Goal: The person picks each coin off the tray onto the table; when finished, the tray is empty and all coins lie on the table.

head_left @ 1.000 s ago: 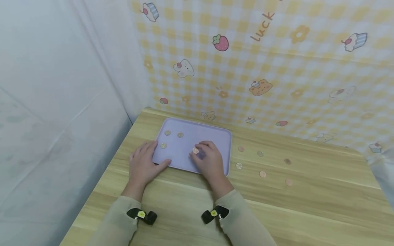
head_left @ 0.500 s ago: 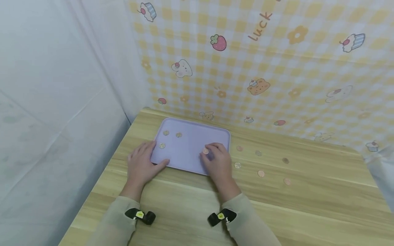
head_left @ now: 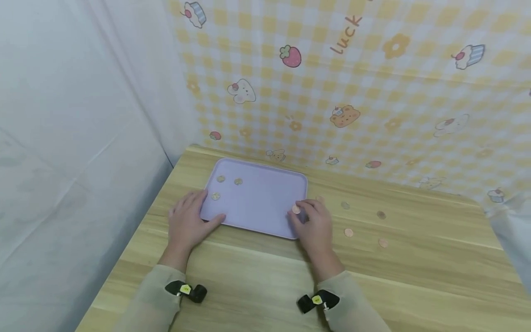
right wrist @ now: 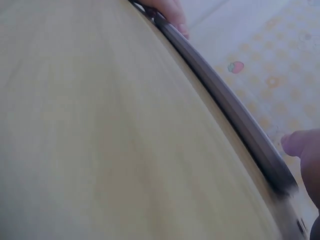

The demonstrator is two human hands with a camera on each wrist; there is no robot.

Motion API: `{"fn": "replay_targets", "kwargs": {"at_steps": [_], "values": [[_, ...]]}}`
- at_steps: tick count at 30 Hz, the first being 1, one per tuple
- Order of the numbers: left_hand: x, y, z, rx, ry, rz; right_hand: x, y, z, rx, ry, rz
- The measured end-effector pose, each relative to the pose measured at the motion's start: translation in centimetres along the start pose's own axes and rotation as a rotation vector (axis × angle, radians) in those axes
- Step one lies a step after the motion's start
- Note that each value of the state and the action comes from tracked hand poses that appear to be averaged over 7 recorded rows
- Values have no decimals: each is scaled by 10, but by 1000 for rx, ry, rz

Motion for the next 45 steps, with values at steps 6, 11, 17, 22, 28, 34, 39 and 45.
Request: {"fn": "replay_targets", "kwargs": {"at_steps": [6,11,17,22,28,34,39,45], "values": [[-2,0,-1,4,4,-1,-17,1,-21,52,16,15],[-3,0,1,6,-1,4,-30,2,-38,61,47,-2],[-3,1,3,6,-1,6,-48,5,-59,81,41,-12],[-2,1,3,-1,4,10,-67,8,-79,135,67,-24],[-2,0,0,-3,11,20,-91,12,-101,187,120,-41],[-1,-1,-2,8,10,10,-118,17,-118,235,145,-58],[-5,-2,-2,30,5,-17,-137,19,-135,322,180,-64],[-4,-3,-3,31,8,-10,-158,27,-158,435,245,-48]]}}
Point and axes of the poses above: each hand's wrist, its own y-axis away from the middle knuckle, its own x-axis out of the palm, z = x × y, the point moved 10 cm from there along -y, towards the middle knuckle, and after that the axes turned 9 degrees about x, right-handed, at the moved point
